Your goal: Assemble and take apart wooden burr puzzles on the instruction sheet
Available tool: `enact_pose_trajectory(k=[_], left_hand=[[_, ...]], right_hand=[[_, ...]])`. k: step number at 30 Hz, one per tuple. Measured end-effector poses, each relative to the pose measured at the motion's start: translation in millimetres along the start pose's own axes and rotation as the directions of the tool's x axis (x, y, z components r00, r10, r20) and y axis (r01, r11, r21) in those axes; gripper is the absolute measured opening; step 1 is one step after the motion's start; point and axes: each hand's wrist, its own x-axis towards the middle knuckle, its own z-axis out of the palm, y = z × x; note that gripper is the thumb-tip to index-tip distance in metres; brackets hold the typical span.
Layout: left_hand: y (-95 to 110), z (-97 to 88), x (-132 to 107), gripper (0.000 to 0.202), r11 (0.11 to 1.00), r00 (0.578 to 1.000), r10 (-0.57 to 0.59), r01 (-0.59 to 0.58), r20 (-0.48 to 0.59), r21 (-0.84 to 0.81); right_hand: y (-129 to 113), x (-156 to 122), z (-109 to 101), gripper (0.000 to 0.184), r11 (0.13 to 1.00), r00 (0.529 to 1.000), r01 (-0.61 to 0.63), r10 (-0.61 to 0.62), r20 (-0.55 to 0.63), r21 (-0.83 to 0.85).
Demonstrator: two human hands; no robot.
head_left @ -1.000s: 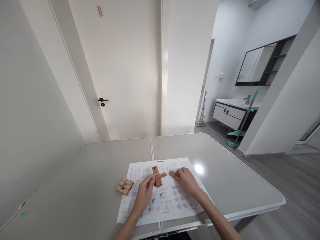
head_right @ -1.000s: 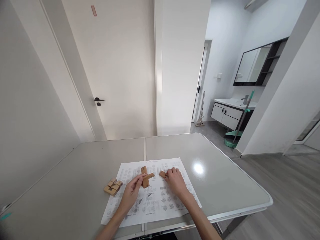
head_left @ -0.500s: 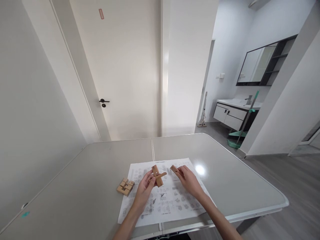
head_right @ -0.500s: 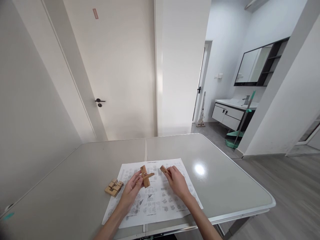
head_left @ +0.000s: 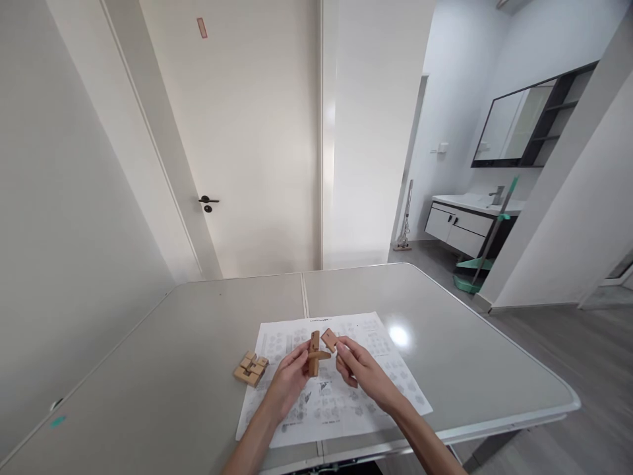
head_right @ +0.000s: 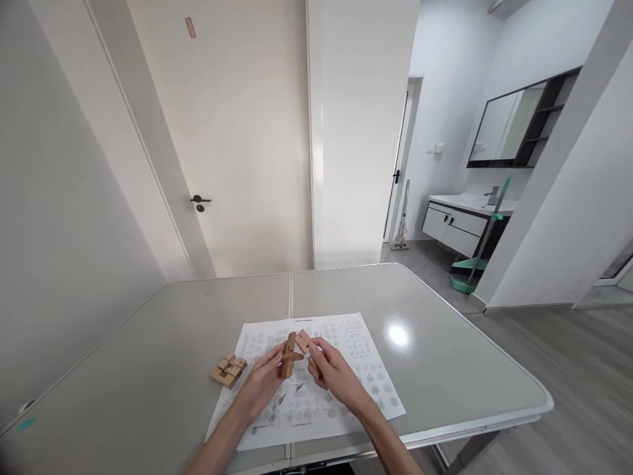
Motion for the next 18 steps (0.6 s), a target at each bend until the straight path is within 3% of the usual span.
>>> enact_pose_trajectory(k=[6,13,18], left_hand=[[3,4.2,-5,0.04,0.999,0.998,-0.03,0.032,0.061,-0.032],[4,6.1,-6,0.034,0.998,0.99,-0.058,0.062,0.125,-0.03],[10,11.6,-9,0.035,0.995,0.978,-0.097,0.099,0.183,-0.004]], right_hand=[[-13,-6,11,0.056,1.0,0.985,0.017,-0.02,0.169,0.022],[-14,-3,7,0.053,0.999,0.972,0.02,-0.01,0.234,-0.038],[-12,-2,9,0.05,0.999,0.976,0.014,-0.006,0.216,-0.034]])
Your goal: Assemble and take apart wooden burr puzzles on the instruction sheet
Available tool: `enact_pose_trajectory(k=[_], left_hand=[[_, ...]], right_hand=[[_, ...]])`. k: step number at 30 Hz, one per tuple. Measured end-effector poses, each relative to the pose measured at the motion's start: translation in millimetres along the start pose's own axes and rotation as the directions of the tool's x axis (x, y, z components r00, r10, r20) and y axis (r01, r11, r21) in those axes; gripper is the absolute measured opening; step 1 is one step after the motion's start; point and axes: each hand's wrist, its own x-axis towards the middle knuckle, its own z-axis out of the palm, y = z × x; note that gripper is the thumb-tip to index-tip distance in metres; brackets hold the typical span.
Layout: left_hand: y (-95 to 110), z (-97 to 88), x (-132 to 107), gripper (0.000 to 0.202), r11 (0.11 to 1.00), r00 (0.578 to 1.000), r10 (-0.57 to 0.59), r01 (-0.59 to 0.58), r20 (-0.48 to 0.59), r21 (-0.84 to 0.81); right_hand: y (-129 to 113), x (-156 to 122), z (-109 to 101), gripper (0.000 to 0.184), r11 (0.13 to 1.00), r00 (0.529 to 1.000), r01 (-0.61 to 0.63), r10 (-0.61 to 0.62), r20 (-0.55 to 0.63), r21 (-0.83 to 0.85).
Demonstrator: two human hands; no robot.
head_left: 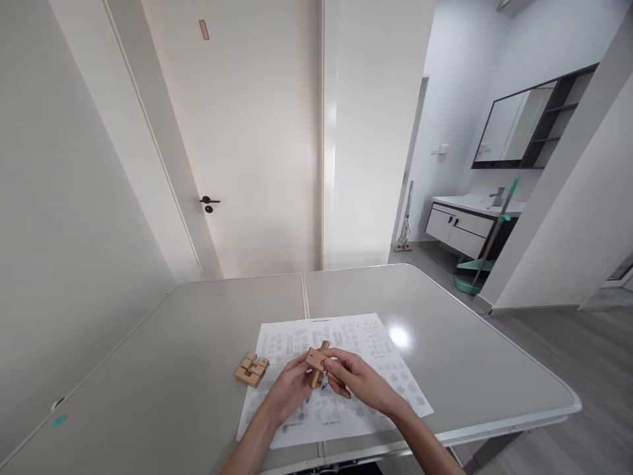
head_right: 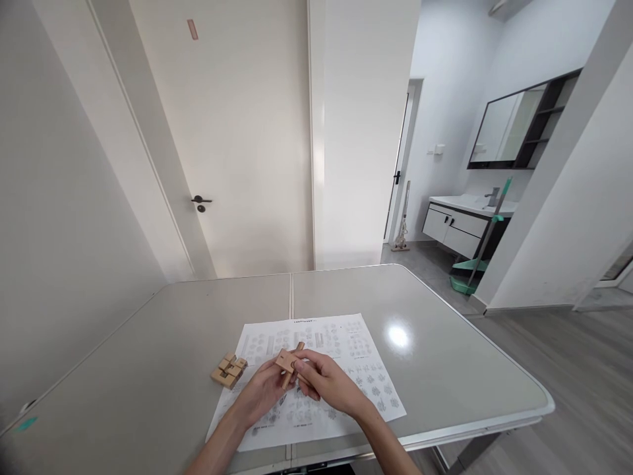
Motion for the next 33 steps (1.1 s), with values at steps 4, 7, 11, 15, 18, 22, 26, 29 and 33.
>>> enact_pose_trajectory(k=[4,7,11,15,18,22,26,29,33], left_hand=[[3,0.8,-2,0.032,1.0,1.0,0.014,-0.014,0.001,0.004],[2,-0.5,-1,0.033,1.0,1.0,0.025,-0.025,-0.005,0.009],[-1,-0.5,0,0.029,1.0,1.0,0.015,-0.015,0.01,0.007],[-3,-1.0,-1,0.034,1.0,1.0,-0.015,0.015,0.024,0.0],[-4,-2.3,-3,0.033,1.0,1.0,-0.026,0.026,0.016,-0.006],[-2,-2.4,-5,0.031,0.999,1.0,-0.028,0.028,0.004,-0.027],[-3,-3.4,-5,0.03,0.998,0.999,-0.043,0.044,0.017,-0.049],[-5,-6.6,-4,0.032,0.996,0.997,-0.066,0.068,0.039,-0.055],[-5,-7.1,-2,0.035,0.995,0.994,-0.091,0.093,0.066,-0.037]], right_hand=[[4,-4,3,0.05,0.999,1.0,0.01,-0.009,-0.03,0.04],[9,-8,3,0.052,0.997,0.998,0.004,0.001,-0.065,0.074],[19,-10,5,0.049,0.997,0.996,-0.01,0.016,-0.086,0.072],[29,-8,10,0.042,1.0,0.996,-0.015,0.014,-0.092,-0.013],[33,-7,14,0.037,0.997,0.994,-0.006,-0.002,-0.108,-0.072],[34,-8,17,0.034,0.993,0.994,-0.001,-0.012,-0.109,-0.12],[30,-8,17,0.03,0.978,0.992,0.004,-0.03,-0.126,-0.206],[27,-8,15,0.028,0.961,0.988,0.019,-0.06,-0.139,-0.275],[32,-10,11,0.03,0.965,0.979,0.033,-0.083,-0.185,-0.26]])
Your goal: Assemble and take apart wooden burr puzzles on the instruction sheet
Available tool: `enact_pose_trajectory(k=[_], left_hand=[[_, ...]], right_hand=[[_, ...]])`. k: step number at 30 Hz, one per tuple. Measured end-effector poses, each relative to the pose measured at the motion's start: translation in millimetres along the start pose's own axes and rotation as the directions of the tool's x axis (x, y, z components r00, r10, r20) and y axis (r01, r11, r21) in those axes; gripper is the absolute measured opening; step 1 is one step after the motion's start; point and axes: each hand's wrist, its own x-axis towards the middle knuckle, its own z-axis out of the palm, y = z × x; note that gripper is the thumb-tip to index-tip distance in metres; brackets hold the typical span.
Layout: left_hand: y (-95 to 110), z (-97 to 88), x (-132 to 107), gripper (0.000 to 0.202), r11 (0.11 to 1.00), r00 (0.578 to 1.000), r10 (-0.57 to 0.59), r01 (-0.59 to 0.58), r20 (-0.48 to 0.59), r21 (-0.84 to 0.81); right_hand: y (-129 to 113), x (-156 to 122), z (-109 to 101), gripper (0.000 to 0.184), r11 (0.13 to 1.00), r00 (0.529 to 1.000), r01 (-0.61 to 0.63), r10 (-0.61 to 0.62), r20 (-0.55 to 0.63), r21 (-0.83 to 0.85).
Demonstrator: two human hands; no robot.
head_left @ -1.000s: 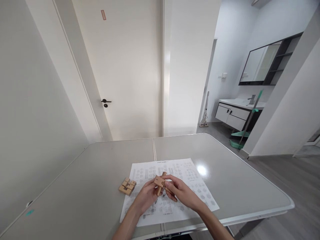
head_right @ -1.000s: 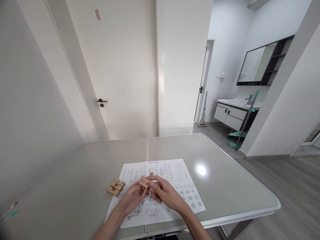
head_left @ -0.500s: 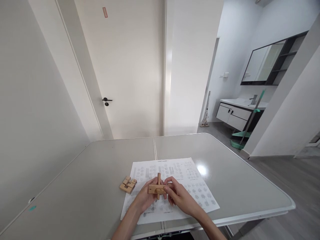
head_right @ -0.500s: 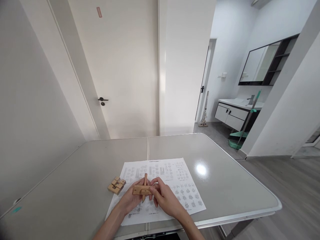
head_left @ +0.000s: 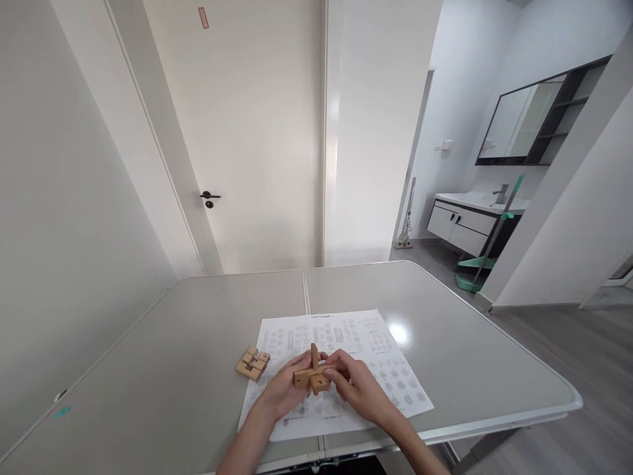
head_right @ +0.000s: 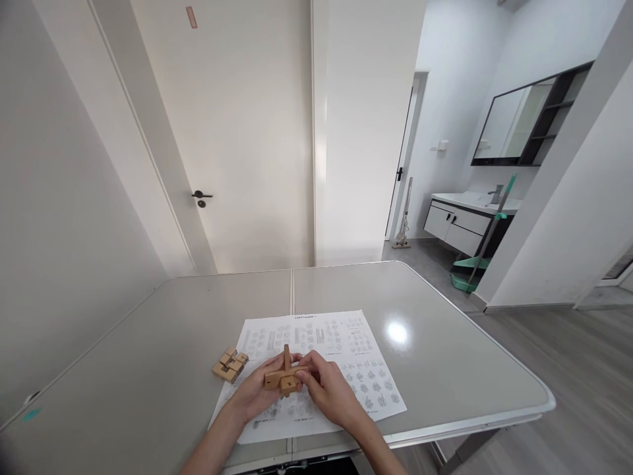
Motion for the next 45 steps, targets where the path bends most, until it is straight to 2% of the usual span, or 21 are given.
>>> enact_pose_trajectory(k=[2,7,13,18,22,25,31,38,45], left_hand=[[2,3.3,0,0.042,1.0,1.0,-0.01,0.01,0.012,0.014],[7,13.7,-2,0.074,0.999,0.997,0.018,-0.021,0.081,0.044],[4,17.7,-6,0.076,0.973,0.989,0.093,-0.115,0.114,0.198],[1,16.9,-6,0.093,0.904,0.983,0.179,-0.179,0.037,0.388],[-2,19.4,-5,0.107,0.867,0.974,0.222,-0.22,0.048,0.446],[-4,21.6,-4,0.103,0.86,0.972,0.231,-0.22,0.033,0.46],[-8,15.0,-1,0.081,0.858,0.981,0.191,-0.146,-0.042,0.492],[-11,6.5,3,0.086,0.85,0.972,0.221,-0.152,-0.079,0.505],[-10,11.2,3,0.082,0.847,0.976,0.192,-0.113,-0.101,0.519]], right_hand=[[4,-1,-1,0.034,1.0,0.999,-0.012,0.013,-0.033,0.023],[9,-2,-3,0.04,0.997,0.995,-0.041,0.046,-0.087,0.064],[10,-2,-10,0.043,0.973,0.996,-0.055,0.069,-0.054,0.223],[19,-3,-14,0.047,0.947,0.993,-0.115,0.122,-0.003,0.3],[22,-3,-13,0.049,0.934,0.989,-0.136,0.147,-0.009,0.331],[23,-2,-12,0.049,0.926,0.989,-0.137,0.148,-0.004,0.352],[18,-4,-11,0.051,0.916,0.987,-0.145,0.16,-0.01,0.373],[13,-2,-11,0.056,0.921,0.98,-0.147,0.184,-0.07,0.36],[24,1,-13,0.057,0.941,0.966,-0.144,0.201,-0.164,0.307]])
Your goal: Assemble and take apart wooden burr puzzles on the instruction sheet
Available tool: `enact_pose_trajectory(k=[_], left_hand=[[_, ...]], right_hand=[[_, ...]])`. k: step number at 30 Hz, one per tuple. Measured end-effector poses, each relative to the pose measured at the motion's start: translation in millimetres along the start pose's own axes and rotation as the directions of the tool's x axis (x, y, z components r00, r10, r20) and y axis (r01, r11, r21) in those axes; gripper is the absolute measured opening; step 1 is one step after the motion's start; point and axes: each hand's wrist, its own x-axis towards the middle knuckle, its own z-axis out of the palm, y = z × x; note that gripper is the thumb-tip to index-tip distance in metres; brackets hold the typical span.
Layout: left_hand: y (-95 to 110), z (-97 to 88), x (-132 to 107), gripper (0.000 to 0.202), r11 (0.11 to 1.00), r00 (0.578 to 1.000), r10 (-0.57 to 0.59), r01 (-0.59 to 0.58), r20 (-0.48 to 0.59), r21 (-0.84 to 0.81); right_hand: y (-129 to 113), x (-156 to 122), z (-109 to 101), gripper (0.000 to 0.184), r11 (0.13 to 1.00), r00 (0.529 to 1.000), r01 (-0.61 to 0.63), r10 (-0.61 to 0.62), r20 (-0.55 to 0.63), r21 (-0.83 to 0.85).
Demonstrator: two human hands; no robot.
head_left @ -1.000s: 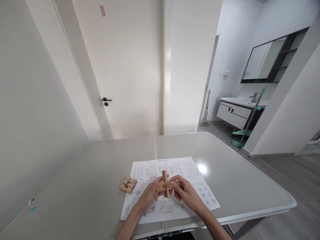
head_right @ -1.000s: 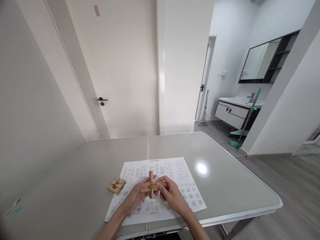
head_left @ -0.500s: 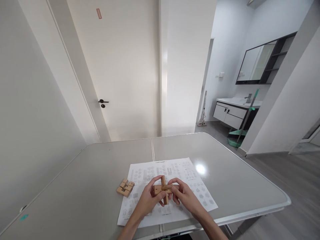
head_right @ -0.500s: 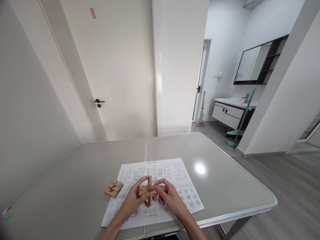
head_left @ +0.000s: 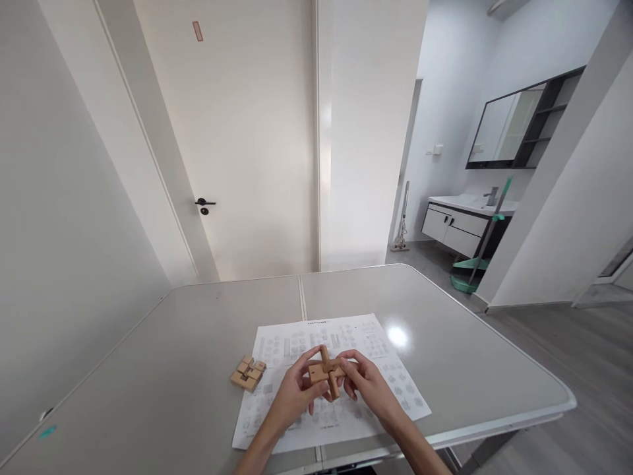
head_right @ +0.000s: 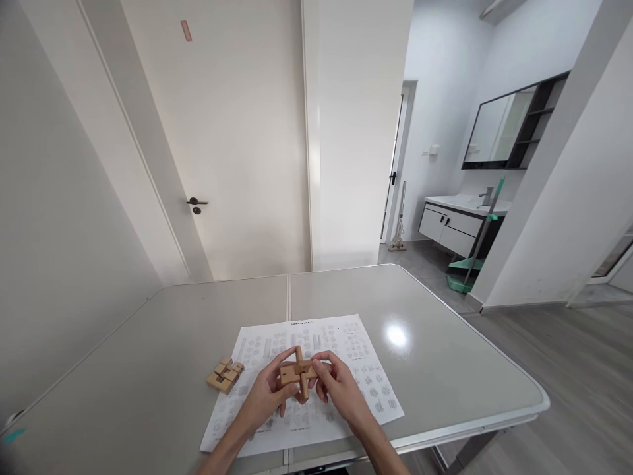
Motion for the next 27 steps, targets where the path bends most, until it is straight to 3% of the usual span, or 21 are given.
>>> enact_pose_trajectory(k=[4,9,16,22,27], left_hand=[[4,2.0,0,0.082,0.998,0.998,-0.013,0.017,-0.063,0.061],[1,1.2,3,0.061,0.994,0.982,0.043,-0.024,-0.185,0.105],[0,0.4,4,0.051,0.99,0.977,0.042,-0.013,-0.209,0.139],[-1,0.8,4,0.051,0.985,0.979,0.035,0.0,-0.201,0.17],[0,1.9,4,0.051,0.981,0.978,0.034,0.006,-0.204,0.194]], right_hand=[[8,8,-10,0.06,0.996,0.992,0.015,-0.026,-0.125,-0.089],[12,18,-39,0.054,0.959,0.936,-0.019,-0.083,-0.342,-0.284],[8,29,-82,0.037,0.814,0.841,-0.206,-0.136,-0.524,-0.543],[7,45,-85,0.03,0.694,0.816,-0.33,-0.131,-0.563,-0.64],[9,59,-79,0.031,0.677,0.811,-0.36,-0.113,-0.574,-0.642]])
